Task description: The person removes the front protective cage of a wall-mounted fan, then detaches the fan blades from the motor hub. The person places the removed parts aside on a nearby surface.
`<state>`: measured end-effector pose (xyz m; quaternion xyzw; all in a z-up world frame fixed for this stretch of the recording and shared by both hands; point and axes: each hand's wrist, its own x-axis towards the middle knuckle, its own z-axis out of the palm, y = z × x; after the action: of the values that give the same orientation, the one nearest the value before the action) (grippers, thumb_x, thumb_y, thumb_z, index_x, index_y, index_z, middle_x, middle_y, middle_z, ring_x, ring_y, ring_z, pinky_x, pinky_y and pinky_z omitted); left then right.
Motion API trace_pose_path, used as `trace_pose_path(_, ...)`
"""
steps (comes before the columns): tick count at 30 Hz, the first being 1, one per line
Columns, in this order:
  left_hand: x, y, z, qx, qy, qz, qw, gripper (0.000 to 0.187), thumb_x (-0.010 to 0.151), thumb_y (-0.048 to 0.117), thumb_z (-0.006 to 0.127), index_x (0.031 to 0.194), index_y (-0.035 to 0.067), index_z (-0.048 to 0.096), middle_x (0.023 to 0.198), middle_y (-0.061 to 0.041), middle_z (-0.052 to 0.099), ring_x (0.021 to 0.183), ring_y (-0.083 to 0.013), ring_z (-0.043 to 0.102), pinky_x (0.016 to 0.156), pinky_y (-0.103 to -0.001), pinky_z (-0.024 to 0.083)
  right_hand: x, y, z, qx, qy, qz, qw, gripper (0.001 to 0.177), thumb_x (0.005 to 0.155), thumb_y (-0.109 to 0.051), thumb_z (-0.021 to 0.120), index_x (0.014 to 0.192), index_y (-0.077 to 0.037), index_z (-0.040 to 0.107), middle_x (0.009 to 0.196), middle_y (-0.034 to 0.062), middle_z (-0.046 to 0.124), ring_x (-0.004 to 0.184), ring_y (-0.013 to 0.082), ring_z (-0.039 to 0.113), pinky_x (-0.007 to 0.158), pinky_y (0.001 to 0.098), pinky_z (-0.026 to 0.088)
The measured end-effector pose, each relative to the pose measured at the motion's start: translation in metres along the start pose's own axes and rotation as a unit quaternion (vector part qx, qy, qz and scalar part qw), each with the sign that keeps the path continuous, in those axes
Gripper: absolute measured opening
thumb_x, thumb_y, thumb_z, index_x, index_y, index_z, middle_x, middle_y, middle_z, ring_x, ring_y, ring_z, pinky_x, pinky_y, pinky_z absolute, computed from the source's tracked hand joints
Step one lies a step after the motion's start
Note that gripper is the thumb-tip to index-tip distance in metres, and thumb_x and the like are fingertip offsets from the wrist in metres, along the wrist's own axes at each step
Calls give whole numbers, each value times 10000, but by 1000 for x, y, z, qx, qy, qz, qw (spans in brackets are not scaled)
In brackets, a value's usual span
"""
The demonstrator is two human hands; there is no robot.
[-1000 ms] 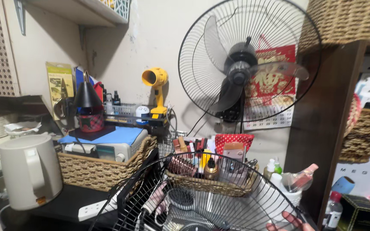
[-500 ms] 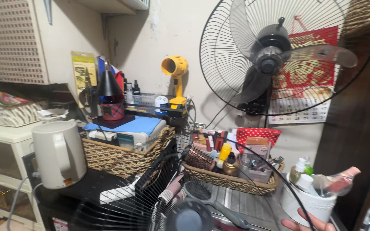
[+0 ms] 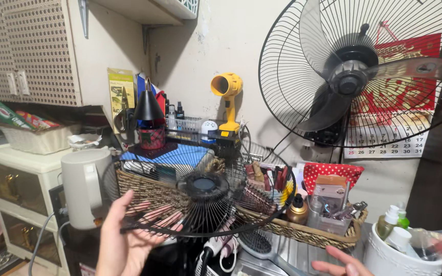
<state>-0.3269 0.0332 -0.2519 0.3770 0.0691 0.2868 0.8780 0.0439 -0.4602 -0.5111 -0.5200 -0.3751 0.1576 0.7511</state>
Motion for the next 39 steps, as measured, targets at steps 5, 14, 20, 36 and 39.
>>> trace_pose_path(5,27,17,13,3,-121,0,993,609,1010,480,612,1154,-112,637,952,-278,741,743,-347,747,625,-467,612,15,-49,76,-133,92,-60,985,657,1051,-375,397,1585,6,351,1338,365,636,1157,379,727,984,385,550)
trace_pose_path(14,53,63,31,15,-143,-8,990,496,928,366,627,1139,-76,552,904,-274,723,751,-387,723,657,-438,588,91,-193,313,-421,109,-240,868,771,949,-246,638,1631,-216,281,1609,153,392,1177,300,668,806,368,563)
trace_pose_path(20,66,83,38,7,-85,-70,994,708,867,405,606,1205,-209,507,981,-334,676,789,-369,748,684,-405,675,132,-220,380,-554,168,-176,796,580,836,-313,761,1387,-227,603,1473,25,570,1085,172,691,820,328,564)
trace_pose_path(36,89,82,45,76,-125,25,989,784,854,525,606,1233,-154,503,1006,-351,650,814,-392,768,684,-397,610,165,-225,375,-572,199,-96,790,538,859,-485,686,1299,-180,629,1190,62,698,927,216,659,841,344,559)
trace_pose_path(39,72,66,51,82,-113,-2,990,764,825,517,622,1237,-115,500,995,-289,659,854,-366,764,703,-407,622,165,-224,360,-579,189,-129,782,603,825,-425,675,1373,-185,594,1509,131,540,1235,274,603,976,389,463)
